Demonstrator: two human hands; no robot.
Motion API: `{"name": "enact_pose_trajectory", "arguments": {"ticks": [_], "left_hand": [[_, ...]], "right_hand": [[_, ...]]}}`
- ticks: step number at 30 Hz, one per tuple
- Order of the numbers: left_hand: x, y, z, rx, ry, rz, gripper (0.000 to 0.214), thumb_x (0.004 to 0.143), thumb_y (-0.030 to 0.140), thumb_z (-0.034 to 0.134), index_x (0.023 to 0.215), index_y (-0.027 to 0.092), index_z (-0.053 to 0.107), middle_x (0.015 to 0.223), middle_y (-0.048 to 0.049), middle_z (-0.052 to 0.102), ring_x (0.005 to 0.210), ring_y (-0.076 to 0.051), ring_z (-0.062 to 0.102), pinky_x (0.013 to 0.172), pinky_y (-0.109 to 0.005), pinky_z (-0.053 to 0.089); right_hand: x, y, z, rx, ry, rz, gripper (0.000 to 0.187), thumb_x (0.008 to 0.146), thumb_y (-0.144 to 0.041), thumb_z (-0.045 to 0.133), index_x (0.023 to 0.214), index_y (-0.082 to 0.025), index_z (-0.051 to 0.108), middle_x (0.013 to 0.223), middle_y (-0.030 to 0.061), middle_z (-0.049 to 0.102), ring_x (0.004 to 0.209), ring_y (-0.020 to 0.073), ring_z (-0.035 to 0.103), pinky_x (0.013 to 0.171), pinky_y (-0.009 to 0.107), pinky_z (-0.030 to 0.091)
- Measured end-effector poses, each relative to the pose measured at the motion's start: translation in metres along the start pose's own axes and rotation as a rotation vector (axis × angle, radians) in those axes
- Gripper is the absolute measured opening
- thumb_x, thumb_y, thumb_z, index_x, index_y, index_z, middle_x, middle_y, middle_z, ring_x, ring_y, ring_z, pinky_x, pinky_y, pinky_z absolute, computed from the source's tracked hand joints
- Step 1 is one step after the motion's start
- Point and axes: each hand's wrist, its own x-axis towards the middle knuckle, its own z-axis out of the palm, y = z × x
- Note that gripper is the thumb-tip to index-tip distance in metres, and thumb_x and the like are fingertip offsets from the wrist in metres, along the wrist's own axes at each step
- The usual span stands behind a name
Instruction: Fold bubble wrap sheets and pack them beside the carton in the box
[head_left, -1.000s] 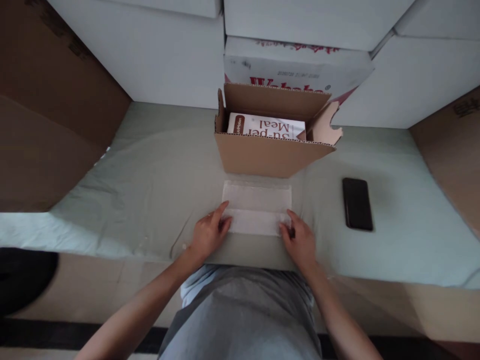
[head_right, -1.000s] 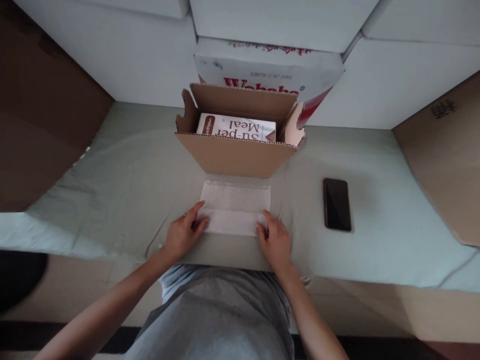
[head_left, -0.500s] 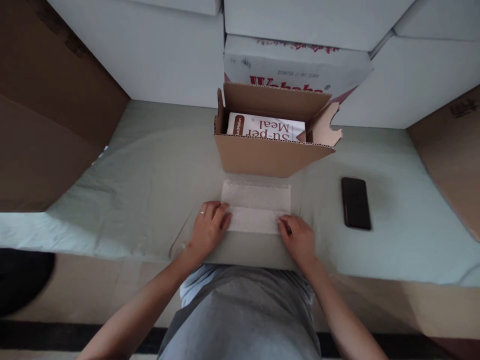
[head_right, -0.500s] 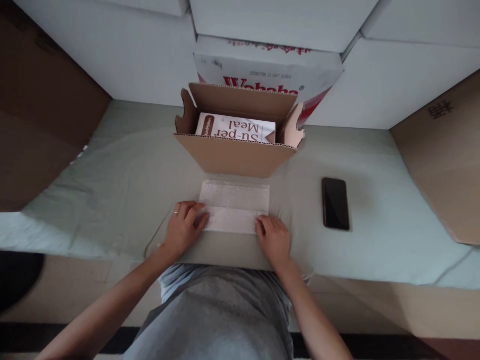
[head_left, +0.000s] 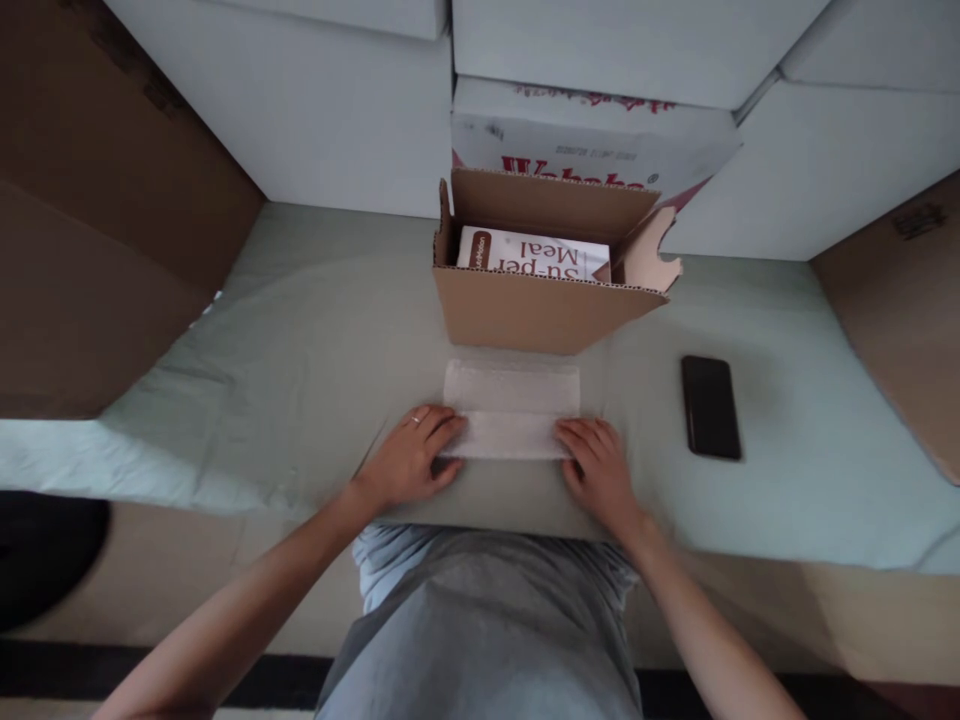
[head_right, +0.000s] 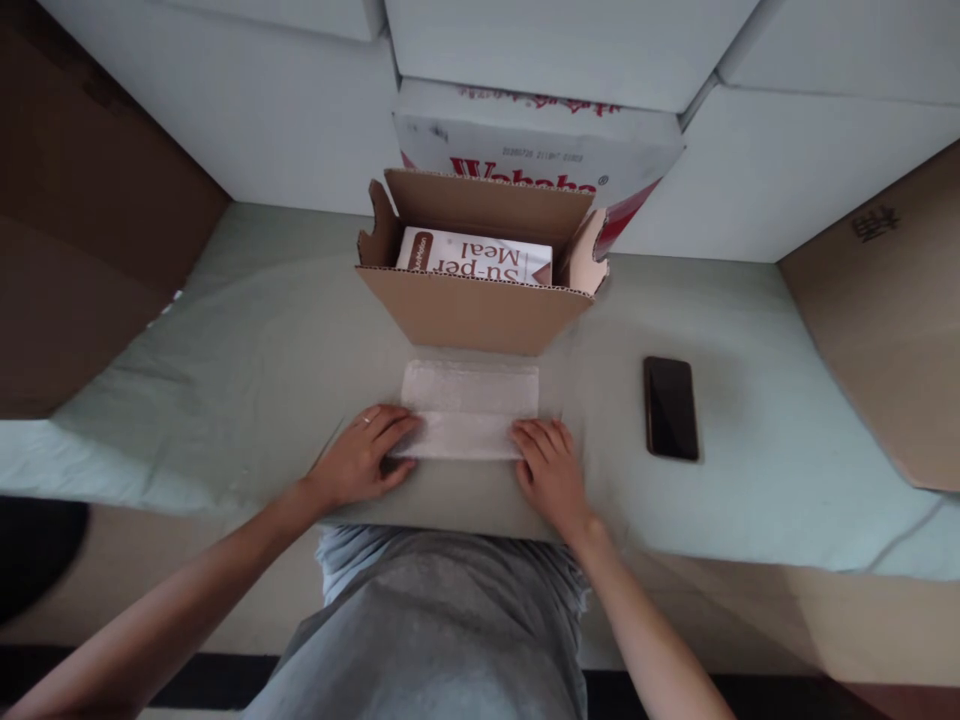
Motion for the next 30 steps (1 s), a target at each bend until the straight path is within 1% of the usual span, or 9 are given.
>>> {"name": "enact_pose_trajectory", "arguments": {"ticks": [2, 4, 8, 12, 15, 18, 21, 26, 30], "left_hand": [[0.001, 0.002, 0.0, -0.014, 0.01, -0.01, 0.048, 0.079, 0.034, 0.059, 0.121, 0.012, 0.053, 0.117, -0.0169, 0.055, 0.111, -0.03, 0.05, 0.097, -0.047, 0.043], [0.001, 0.003, -0.001, -0.058, 0.047, -0.011, 0.035, 0.081, 0.028, 0.058, 0.113, 0.013, 0.058, 0.114, -0.015, 0.058, 0.111, -0.028, 0.051, 0.096, -0.045, 0.044], [-0.001, 0.004, -0.002, -0.22, 0.138, -0.061, 0.019, 0.084, 0.015, 0.048, 0.098, 0.017, 0.061, 0.096, -0.0076, 0.066, 0.096, -0.021, 0.058, 0.091, -0.041, 0.046], [0.001, 0.007, -0.001, -0.301, 0.164, -0.217, 0.019, 0.09, 0.025, 0.045, 0.093, 0.017, 0.062, 0.086, -0.0068, 0.066, 0.086, -0.02, 0.06, 0.082, -0.037, 0.048], [0.005, 0.009, 0.005, -0.303, 0.2, -0.398, 0.024, 0.091, 0.033, 0.045, 0.086, 0.016, 0.062, 0.076, -0.0052, 0.062, 0.074, -0.018, 0.058, 0.071, -0.032, 0.049], [0.011, 0.01, 0.011, -0.335, 0.243, -0.534, 0.027, 0.089, 0.034, 0.048, 0.106, 0.016, 0.058, 0.074, -0.0025, 0.062, 0.068, -0.016, 0.059, 0.066, -0.028, 0.048], [0.018, 0.01, 0.012, -0.306, 0.229, -0.596, 0.037, 0.089, 0.032, 0.049, 0.122, 0.016, 0.05, 0.067, 0.0008, 0.06, 0.062, -0.015, 0.058, 0.061, -0.025, 0.045], [0.024, 0.011, 0.01, -0.114, 0.175, -0.587, 0.045, 0.091, 0.031, 0.045, 0.132, 0.013, 0.042, 0.065, 0.0012, 0.06, 0.059, -0.014, 0.057, 0.059, -0.024, 0.042], [0.032, 0.013, 0.008, 0.066, 0.095, -0.602, 0.043, 0.092, 0.03, 0.044, 0.133, 0.016, 0.044, 0.069, -0.0015, 0.065, 0.061, -0.016, 0.061, 0.062, -0.025, 0.043]], "right_hand": [[0.003, 0.003, -0.002, 0.073, 0.075, 0.002, 0.033, 0.085, -0.016, 0.047, 0.115, -0.023, 0.058, 0.106, 0.0066, 0.067, 0.101, 0.0222, 0.059, 0.1, 0.052, 0.04], [0.004, 0.005, -0.005, 0.161, 0.148, 0.024, 0.027, 0.087, -0.018, 0.049, 0.111, -0.024, 0.06, 0.096, 0.0051, 0.069, 0.093, 0.0206, 0.062, 0.096, 0.05, 0.044], [-0.002, 0.006, -0.01, 0.296, 0.131, 0.161, 0.031, 0.087, -0.027, 0.055, 0.118, -0.024, 0.055, 0.103, 0.0081, 0.066, 0.098, 0.0217, 0.062, 0.087, 0.042, 0.051], [-0.008, 0.005, -0.003, 0.329, 0.146, 0.337, 0.042, 0.088, -0.035, 0.054, 0.128, -0.024, 0.047, 0.115, 0.011, 0.061, 0.099, 0.0224, 0.062, 0.082, 0.041, 0.054], [-0.004, 0.004, 0.004, 0.351, 0.205, 0.45, 0.047, 0.088, -0.036, 0.053, 0.132, -0.023, 0.042, 0.105, 0.0102, 0.063, 0.088, 0.0207, 0.064, 0.073, 0.037, 0.055], [0.005, 0.003, 0.008, 0.326, 0.226, 0.465, 0.049, 0.088, -0.036, 0.052, 0.134, -0.021, 0.04, 0.089, 0.0075, 0.063, 0.081, 0.0206, 0.063, 0.07, 0.037, 0.054], [0.014, 0.001, 0.008, 0.224, 0.2, 0.465, 0.047, 0.09, -0.034, 0.048, 0.133, -0.018, 0.04, 0.089, 0.0095, 0.064, 0.08, 0.0221, 0.062, 0.069, 0.039, 0.053], [0.024, -0.003, 0.007, -0.014, 0.127, 0.417, 0.041, 0.091, -0.03, 0.039, 0.129, -0.016, 0.045, 0.09, 0.0123, 0.067, 0.075, 0.0243, 0.062, 0.068, 0.041, 0.05], [0.031, -0.006, 0.006, -0.174, 0.05, 0.38, 0.04, 0.09, -0.025, 0.038, 0.126, -0.012, 0.047, 0.09, 0.0139, 0.067, 0.072, 0.0232, 0.061, 0.068, 0.04, 0.049]]}}
